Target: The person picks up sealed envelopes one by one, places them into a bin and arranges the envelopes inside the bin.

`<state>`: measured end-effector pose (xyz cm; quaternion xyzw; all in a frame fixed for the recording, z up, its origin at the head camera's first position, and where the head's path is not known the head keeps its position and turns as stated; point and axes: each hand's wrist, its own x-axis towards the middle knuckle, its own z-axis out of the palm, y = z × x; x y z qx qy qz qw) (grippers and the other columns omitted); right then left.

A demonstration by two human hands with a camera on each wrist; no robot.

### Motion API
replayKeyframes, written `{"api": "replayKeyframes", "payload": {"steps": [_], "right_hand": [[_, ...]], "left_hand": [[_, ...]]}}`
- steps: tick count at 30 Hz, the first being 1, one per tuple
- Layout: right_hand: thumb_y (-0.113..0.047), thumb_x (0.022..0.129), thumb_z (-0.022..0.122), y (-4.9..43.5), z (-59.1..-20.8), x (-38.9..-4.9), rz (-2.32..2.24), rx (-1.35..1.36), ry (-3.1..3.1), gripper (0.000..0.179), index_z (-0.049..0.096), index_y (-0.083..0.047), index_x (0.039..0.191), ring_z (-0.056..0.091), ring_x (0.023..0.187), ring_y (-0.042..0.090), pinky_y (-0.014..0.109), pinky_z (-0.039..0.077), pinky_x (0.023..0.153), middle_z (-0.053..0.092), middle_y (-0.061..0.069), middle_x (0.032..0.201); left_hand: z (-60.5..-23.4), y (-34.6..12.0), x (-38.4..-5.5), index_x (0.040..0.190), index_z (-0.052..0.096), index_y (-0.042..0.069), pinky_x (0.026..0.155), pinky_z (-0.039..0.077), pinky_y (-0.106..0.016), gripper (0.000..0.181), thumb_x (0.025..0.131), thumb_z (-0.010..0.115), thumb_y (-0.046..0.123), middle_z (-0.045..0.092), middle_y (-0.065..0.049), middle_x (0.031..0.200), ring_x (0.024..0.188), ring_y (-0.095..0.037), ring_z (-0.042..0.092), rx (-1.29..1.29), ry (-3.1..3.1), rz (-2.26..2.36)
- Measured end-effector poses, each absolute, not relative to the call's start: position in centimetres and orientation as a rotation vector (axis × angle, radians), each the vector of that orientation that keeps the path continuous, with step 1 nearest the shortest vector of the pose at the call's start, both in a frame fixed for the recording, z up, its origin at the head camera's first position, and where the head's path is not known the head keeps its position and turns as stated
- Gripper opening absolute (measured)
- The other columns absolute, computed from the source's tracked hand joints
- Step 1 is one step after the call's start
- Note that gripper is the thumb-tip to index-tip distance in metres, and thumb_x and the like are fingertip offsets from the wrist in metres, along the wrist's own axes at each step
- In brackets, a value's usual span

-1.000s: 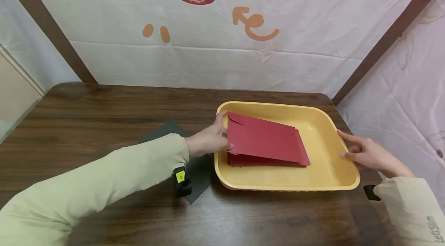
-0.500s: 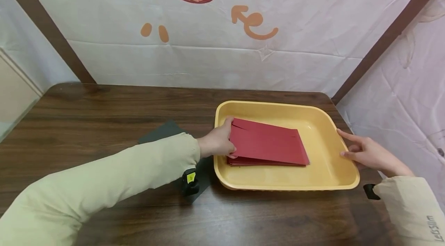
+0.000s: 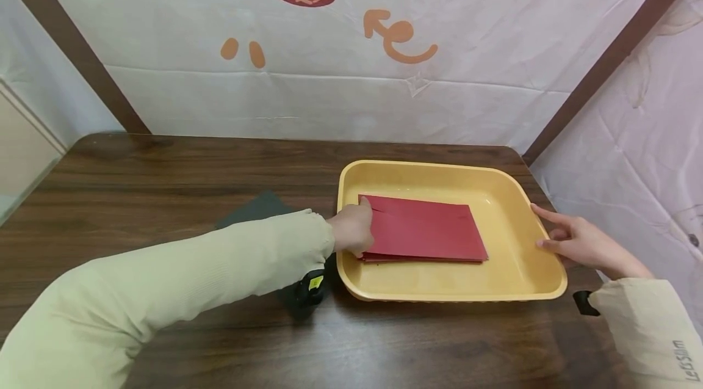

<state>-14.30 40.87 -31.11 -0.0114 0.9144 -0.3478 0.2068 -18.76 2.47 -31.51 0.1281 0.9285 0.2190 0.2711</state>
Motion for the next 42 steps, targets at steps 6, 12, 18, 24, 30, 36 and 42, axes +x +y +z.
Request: {"api": "replayKeyframes", "payload": {"steps": [6,12,18,24,30,36,42], "right_hand": [[-0.012,0.093,0.061,40.9,-31.0,-14.3,-0.962,-0.035,2.554,0.08,0.008,-0.002,0.152,0.07,0.076,0.016,0.031,0.058,0.067,0.07,0.017,0.095],[-0.013,0.093,0.062,40.9,-31.1,-14.1,-0.97,-0.025,2.547,0.081,0.008,-0.002,0.152,0.07,0.077,0.015,0.032,0.058,0.067,0.07,0.017,0.097],[-0.012,0.093,0.062,40.9,-31.2,-14.0,-0.998,-0.055,2.535,0.081,0.007,-0.001,0.152,0.07,0.079,0.016,0.034,0.058,0.068,0.069,0.021,0.1],[-0.011,0.093,0.061,40.9,-31.2,-14.0,-1.0,-0.055,2.534,0.081,0.007,-0.001,0.152,0.07,0.079,0.015,0.034,0.058,0.069,0.069,0.022,0.101],[-0.011,0.093,0.062,40.9,-31.1,-14.1,-0.997,-0.045,2.537,0.081,0.007,-0.001,0.152,0.07,0.078,0.015,0.034,0.058,0.068,0.069,0.022,0.101],[-0.011,0.092,0.063,40.9,-31.0,-14.1,-0.998,-0.04,2.539,0.082,0.008,-0.001,0.152,0.071,0.078,0.017,0.034,0.058,0.068,0.069,0.022,0.1],[-0.011,0.092,0.063,40.9,-31.0,-14.1,-0.978,-0.035,2.542,0.082,0.007,-0.001,0.152,0.07,0.078,0.016,0.034,0.058,0.069,0.069,0.021,0.1]], "left_hand": [[-31.8,2.6,-18.8,0.149,0.003,-0.009,0.043,0.046,-0.018,0.088,0.085,0.062,0.004,0.06,-0.017,0.091,0.048,-0.011,0.056,0.342,2.496,0.549],[-32.0,2.7,-18.7,0.149,0.002,-0.011,0.039,0.044,-0.018,0.085,0.088,0.059,0.008,0.063,-0.025,0.102,0.046,-0.013,0.063,0.347,2.526,0.525],[-31.5,2.6,-18.5,0.148,0.001,-0.011,0.038,0.042,-0.019,0.089,0.086,0.061,0.009,0.064,-0.019,0.088,0.048,-0.015,0.065,0.326,2.541,0.537],[-30.5,0.8,-18.6,0.145,0.018,-0.008,0.046,0.047,-0.021,0.074,0.084,0.058,0.005,0.066,-0.016,0.083,0.051,-0.015,0.062,0.345,2.493,0.805],[-30.1,-2.4,-18.9,0.127,0.045,-0.001,0.056,0.056,-0.032,0.037,0.093,0.054,0.011,0.056,-0.015,0.099,0.056,-0.016,0.064,0.363,2.472,1.217],[-30.7,-6.2,-19.5,0.109,0.057,-0.001,0.06,0.054,-0.029,0.02,0.092,0.054,0.01,0.058,-0.015,0.099,0.06,-0.018,0.063,0.404,2.642,1.224],[-32.2,-9.9,-19.1,0.105,0.059,-0.001,0.063,0.05,-0.03,0.022,0.089,0.063,0.013,0.055,-0.017,0.098,0.063,-0.015,0.057,0.549,2.744,1.062]]}}
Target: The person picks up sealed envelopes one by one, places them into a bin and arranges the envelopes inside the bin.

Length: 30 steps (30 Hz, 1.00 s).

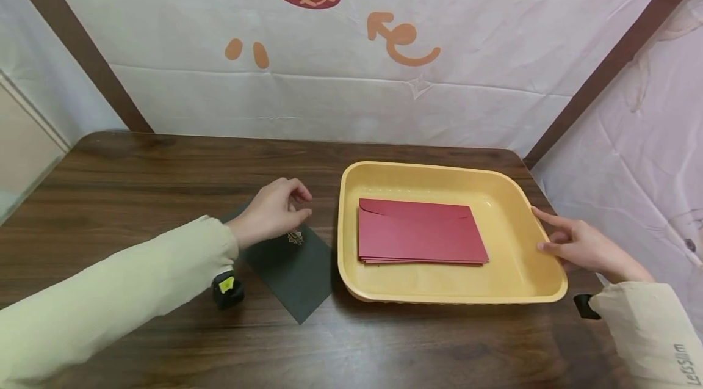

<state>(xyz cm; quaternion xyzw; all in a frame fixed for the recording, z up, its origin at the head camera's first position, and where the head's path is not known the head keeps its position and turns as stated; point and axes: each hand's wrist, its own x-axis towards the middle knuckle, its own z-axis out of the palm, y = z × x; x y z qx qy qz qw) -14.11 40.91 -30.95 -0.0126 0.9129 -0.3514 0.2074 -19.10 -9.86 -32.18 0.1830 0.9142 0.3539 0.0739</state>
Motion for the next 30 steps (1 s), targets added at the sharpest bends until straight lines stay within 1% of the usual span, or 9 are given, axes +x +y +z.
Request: {"api": "replayKeyframes", "payload": {"steps": [4,6,8,10,13,16,18,24,30], "right_hand": [[-0.011,0.092,0.062,40.8,-31.0,-14.2,-0.977,-0.035,2.543,0.082,0.008,-0.002,0.152,0.07,0.079,0.016,0.034,0.058,0.069,0.07,0.02,0.099],[-0.011,0.092,0.062,40.8,-30.9,-14.3,-0.973,-0.038,2.543,0.081,0.007,-0.002,0.152,0.071,0.078,0.016,0.034,0.058,0.069,0.07,0.02,0.098],[-0.011,0.092,0.062,40.9,-30.8,-14.4,-0.959,-0.03,2.551,0.081,0.008,-0.002,0.152,0.071,0.078,0.016,0.034,0.058,0.068,0.07,0.019,0.097],[-0.011,0.092,0.063,40.9,-30.8,-14.3,-0.949,-0.027,2.555,0.081,0.008,-0.002,0.152,0.071,0.077,0.017,0.033,0.058,0.067,0.07,0.019,0.096],[-0.011,0.092,0.063,40.9,-30.8,-14.3,-0.94,-0.026,2.559,0.081,0.01,0.0,0.151,0.071,0.076,0.017,0.033,0.058,0.067,0.071,0.019,0.095],[-0.011,0.091,0.063,40.9,-30.8,-14.2,-0.946,-0.038,2.552,0.08,0.011,0.001,0.151,0.071,0.074,0.017,0.032,0.058,0.066,0.071,0.02,0.094],[-0.01,0.091,0.064,40.8,-30.8,-14.2,-0.949,-0.041,2.546,0.081,0.011,0.002,0.15,0.071,0.074,0.018,0.032,0.058,0.065,0.071,0.02,0.093],[-0.007,0.089,0.065,40.5,-30.7,-14.4,-0.954,-0.04,2.549,0.081,0.012,0.006,0.149,0.071,0.069,0.019,0.033,0.058,0.062,0.072,0.02,0.087],[-0.007,0.089,0.066,40.2,-30.5,-14.2,-0.95,-0.037,2.546,0.081,0.013,0.006,0.149,0.07,0.068,0.019,0.033,0.058,0.061,0.071,0.018,0.083]], "left_hand": [[-33.1,-12.0,-18.7,0.109,0.061,0.002,0.068,0.047,-0.032,0.034,0.085,0.072,0.023,0.054,-0.018,0.105,0.079,-0.018,0.056,0.697,2.784,0.913],[-33.7,-13.1,-18.6,0.116,0.061,0.003,0.075,0.048,-0.037,0.045,0.082,0.076,0.029,0.052,-0.018,0.113,0.091,-0.023,0.056,0.813,2.779,0.827],[-34.4,-14.1,-18.5,0.124,0.059,0.007,0.087,0.047,-0.047,0.057,0.079,0.078,0.035,0.049,-0.019,0.123,0.107,-0.031,0.051,0.928,2.771,0.709],[-34.9,-15.0,-18.4,0.131,0.056,0.011,0.097,0.038,-0.059,0.068,0.076,0.079,0.041,0.044,-0.022,0.134,0.122,-0.039,0.043,1.043,2.759,0.587],[-35.5,-15.9,-18.0,0.139,0.05,0.016,0.101,0.027,-0.069,0.076,0.075,0.079,0.045,0.031,-0.026,0.148,0.134,-0.048,0.028,1.132,2.702,0.496],[-35.9,-16.7,-17.7,0.146,0.042,0.018,0.102,0.023,-0.072,0.082,0.077,0.077,0.045,0.021,-0.026,0.154,0.138,-0.052,0.02,1.159,2.629,0.508],[-36.1,-17.1,-17.5,0.148,0.036,0.017,0.103,0.022,-0.07,0.083,0.08,0.075,0.045,0.018,-0.025,0.155,0.14,-0.051,0.018,1.154,2.586,0.537],[-36.7,-18.1,-17.0,0.15,0.034,0.018,0.105,0.022,-0.069,0.079,0.085,0.065,0.051,0.018,-0.024,0.156,0.141,-0.049,0.016,1.072,2.537,0.56],[-36.7,-18.7,-16.4,0.15,0.034,0.019,0.106,0.022,-0.067,0.079,0.086,0.064,0.053,0.02,-0.023,0.156,0.141,-0.048,0.018,0.994,2.598,0.5]]}}
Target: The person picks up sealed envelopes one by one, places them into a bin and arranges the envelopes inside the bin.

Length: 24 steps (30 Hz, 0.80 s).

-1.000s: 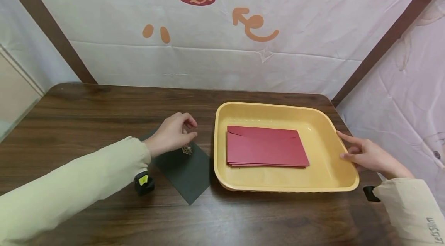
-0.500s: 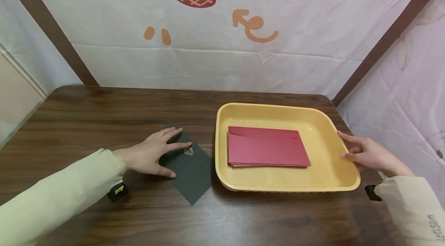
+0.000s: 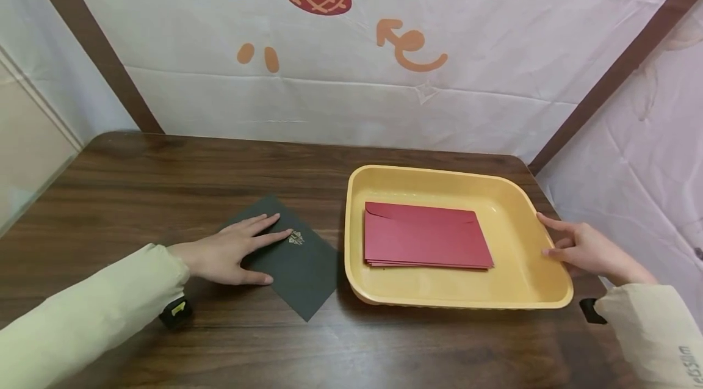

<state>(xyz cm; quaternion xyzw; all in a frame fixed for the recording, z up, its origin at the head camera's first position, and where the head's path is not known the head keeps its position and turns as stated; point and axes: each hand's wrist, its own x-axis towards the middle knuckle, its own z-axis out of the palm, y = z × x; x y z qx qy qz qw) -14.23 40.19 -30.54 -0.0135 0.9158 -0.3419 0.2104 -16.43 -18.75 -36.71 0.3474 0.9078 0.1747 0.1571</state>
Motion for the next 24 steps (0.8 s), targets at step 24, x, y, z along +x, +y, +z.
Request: {"api": "replayKeyframes", "payload": {"steps": [24], "right_hand": [[-0.006,0.089,0.064,40.3,-30.7,-14.1,-0.96,-0.088,2.547,0.08,0.011,0.009,0.148,0.071,0.07,0.017,0.032,0.058,0.062,0.071,0.021,0.086]], "left_hand": [[-37.2,-17.8,-13.5,0.148,0.036,0.008,0.099,0.039,-0.058,0.074,0.093,0.051,0.055,0.035,-0.034,0.144,0.127,-0.049,0.04,0.763,2.912,0.169]]}}
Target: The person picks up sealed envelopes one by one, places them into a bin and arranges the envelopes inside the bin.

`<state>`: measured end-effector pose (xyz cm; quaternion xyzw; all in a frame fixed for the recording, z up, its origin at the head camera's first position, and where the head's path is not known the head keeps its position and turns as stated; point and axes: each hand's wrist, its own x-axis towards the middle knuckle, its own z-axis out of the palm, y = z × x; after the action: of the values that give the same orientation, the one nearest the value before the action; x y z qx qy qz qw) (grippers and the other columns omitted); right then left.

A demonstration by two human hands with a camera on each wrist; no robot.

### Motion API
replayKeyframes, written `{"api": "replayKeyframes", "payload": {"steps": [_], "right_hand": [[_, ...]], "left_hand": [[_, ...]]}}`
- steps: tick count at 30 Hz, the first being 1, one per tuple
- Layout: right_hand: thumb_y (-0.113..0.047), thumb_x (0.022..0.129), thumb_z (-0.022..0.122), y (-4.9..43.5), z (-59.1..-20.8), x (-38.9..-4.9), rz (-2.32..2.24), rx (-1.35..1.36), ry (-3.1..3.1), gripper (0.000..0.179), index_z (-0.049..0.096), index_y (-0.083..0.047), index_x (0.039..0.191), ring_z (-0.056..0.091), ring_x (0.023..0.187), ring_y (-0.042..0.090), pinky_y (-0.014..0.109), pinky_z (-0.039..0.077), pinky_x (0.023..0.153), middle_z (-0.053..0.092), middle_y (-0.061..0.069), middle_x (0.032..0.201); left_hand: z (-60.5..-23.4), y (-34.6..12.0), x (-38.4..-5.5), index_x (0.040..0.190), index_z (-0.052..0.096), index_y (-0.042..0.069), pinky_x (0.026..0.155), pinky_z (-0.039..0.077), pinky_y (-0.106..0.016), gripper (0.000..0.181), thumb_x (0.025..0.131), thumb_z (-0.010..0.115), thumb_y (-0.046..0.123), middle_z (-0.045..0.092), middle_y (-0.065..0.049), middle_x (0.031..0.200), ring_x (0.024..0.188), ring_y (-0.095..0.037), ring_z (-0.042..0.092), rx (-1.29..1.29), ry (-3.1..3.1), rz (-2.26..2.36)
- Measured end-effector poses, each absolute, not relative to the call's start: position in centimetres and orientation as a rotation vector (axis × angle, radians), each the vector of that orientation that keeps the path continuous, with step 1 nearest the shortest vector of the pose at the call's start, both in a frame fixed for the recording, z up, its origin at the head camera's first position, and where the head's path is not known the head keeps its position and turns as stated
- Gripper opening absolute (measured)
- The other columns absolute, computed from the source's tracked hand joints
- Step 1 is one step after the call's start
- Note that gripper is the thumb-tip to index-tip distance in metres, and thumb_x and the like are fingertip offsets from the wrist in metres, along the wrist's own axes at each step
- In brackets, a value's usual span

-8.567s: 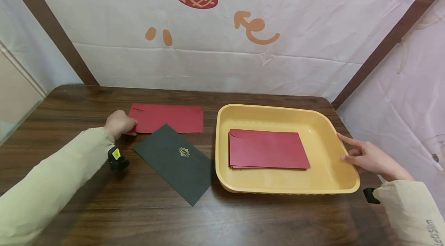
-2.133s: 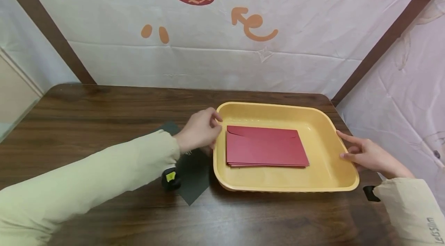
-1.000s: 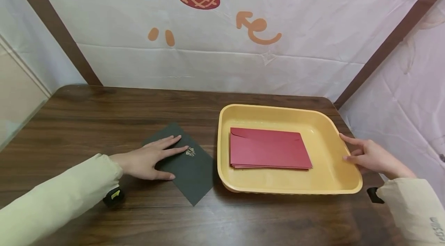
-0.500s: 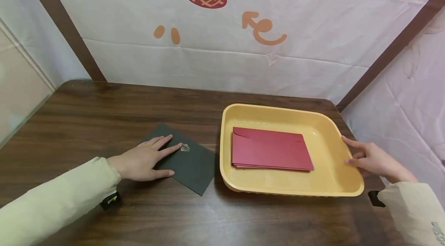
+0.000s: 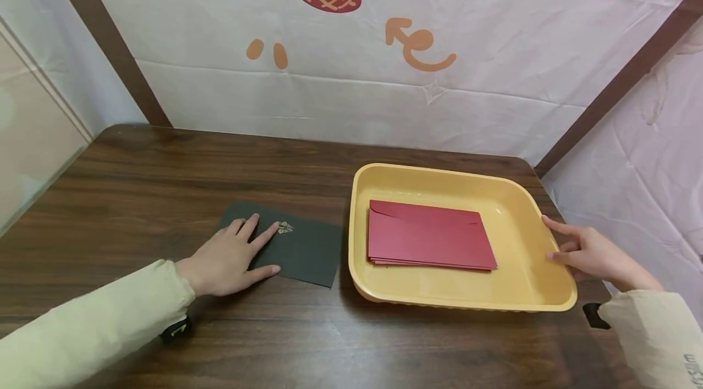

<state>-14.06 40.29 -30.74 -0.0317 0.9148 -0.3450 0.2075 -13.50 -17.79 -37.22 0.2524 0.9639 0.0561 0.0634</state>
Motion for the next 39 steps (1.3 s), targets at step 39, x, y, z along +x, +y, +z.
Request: {"api": "replayKeyframes", "payload": {"steps": [39], "right_hand": [[-0.006,0.09,0.063,40.6,-31.0,-14.2,-0.949,-0.073,2.565,0.079,0.011,0.007,0.149,0.071,0.07,0.016,0.032,0.058,0.063,0.071,0.021,0.087]], "left_hand": [[-35.6,-20.0,-16.3,0.091,0.038,-0.014,0.06,0.037,-0.037,0.098,0.061,0.073,0.073,0.032,-0.025,0.086,0.079,-0.037,0.036,-0.134,2.851,0.573]]}}
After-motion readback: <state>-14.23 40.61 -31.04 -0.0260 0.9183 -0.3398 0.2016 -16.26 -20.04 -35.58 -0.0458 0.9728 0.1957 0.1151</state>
